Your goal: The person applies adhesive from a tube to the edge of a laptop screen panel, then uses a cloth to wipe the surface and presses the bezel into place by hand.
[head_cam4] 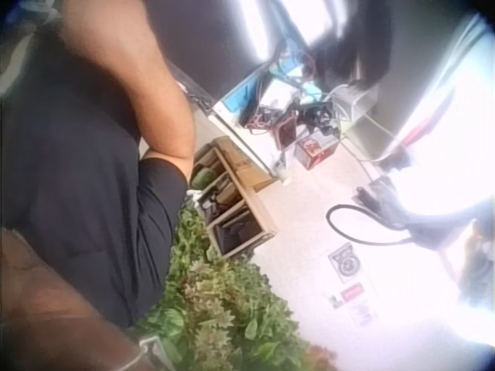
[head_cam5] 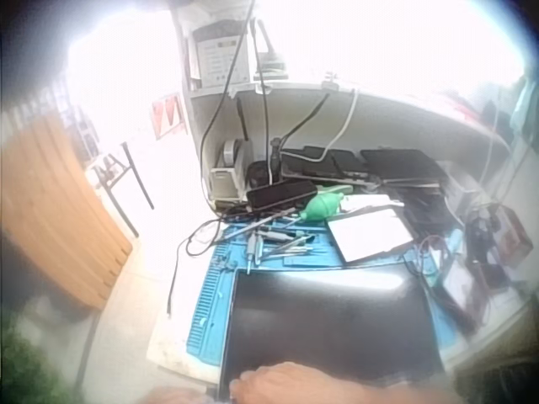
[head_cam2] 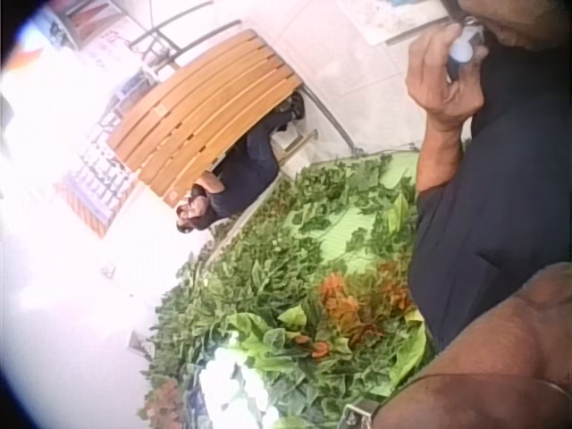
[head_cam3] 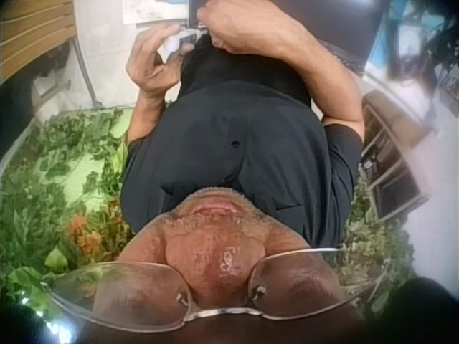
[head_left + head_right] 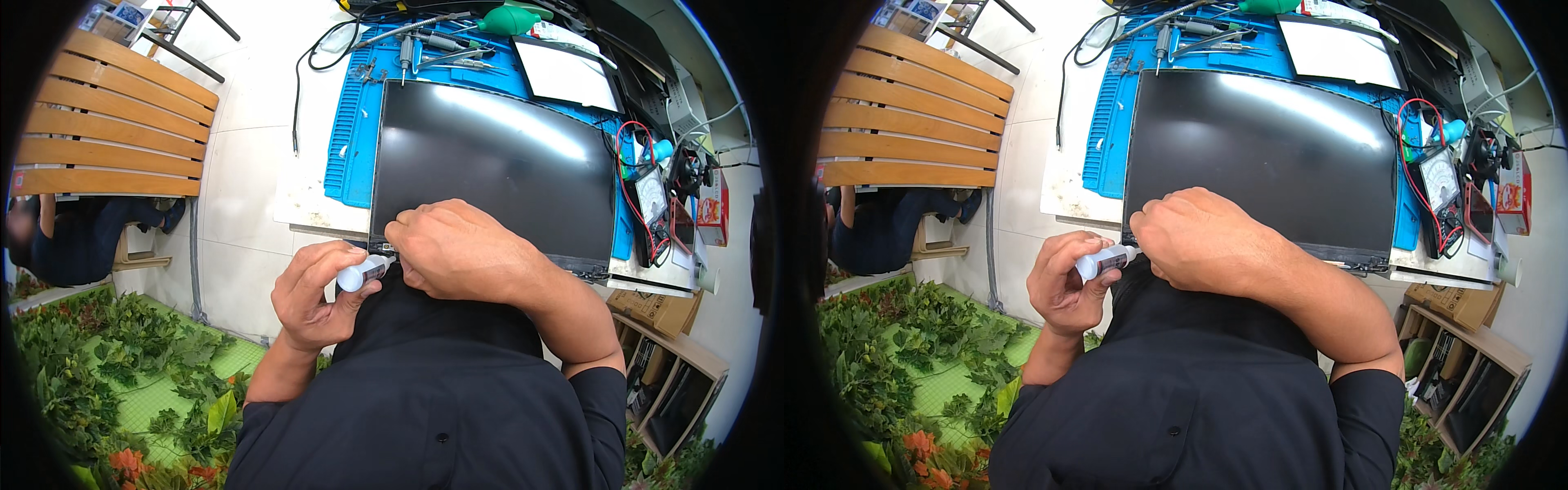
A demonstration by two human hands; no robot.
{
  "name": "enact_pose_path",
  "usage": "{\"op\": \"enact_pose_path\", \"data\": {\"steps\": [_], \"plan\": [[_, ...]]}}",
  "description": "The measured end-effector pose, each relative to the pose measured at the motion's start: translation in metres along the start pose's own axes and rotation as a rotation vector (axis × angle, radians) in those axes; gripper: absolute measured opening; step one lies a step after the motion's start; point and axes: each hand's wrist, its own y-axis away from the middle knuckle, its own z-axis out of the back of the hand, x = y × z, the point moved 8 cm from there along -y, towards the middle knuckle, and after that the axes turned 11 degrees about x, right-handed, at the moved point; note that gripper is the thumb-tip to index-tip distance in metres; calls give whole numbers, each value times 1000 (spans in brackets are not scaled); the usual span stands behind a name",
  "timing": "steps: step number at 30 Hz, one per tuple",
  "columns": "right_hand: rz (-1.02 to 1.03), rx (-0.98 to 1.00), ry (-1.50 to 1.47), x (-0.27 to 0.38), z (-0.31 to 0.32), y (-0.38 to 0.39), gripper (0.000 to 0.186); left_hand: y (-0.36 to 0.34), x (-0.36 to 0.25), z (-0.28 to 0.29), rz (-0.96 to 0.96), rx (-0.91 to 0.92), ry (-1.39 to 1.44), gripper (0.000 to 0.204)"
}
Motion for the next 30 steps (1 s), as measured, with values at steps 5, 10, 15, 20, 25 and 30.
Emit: {"op": "enact_pose_path", "data": {"steps": [5, 10, 15, 20, 25, 30], "plan": [[5, -10, 9, 0, 0, 1, 19, 1, 0, 0, -16, -1, -7, 45], [-7, 2, -1, 0, 0, 1, 19, 2, 2, -1, -15, 0, 2, 46], [-2, 1, 1, 0, 0, 1, 19, 6, 6, -1, 14, -25, 42, 47], [0, 3, 10, 0, 0, 1, 19, 6, 4, -1, 8, -17, 24, 47], [0, 5, 10, 1, 0, 1, 18, 8, 6, -1, 40, -45, 59, 46], [-5, 2, 9, 0, 0, 1, 18, 4, -1, -2, -7, -15, 10, 46]]}}
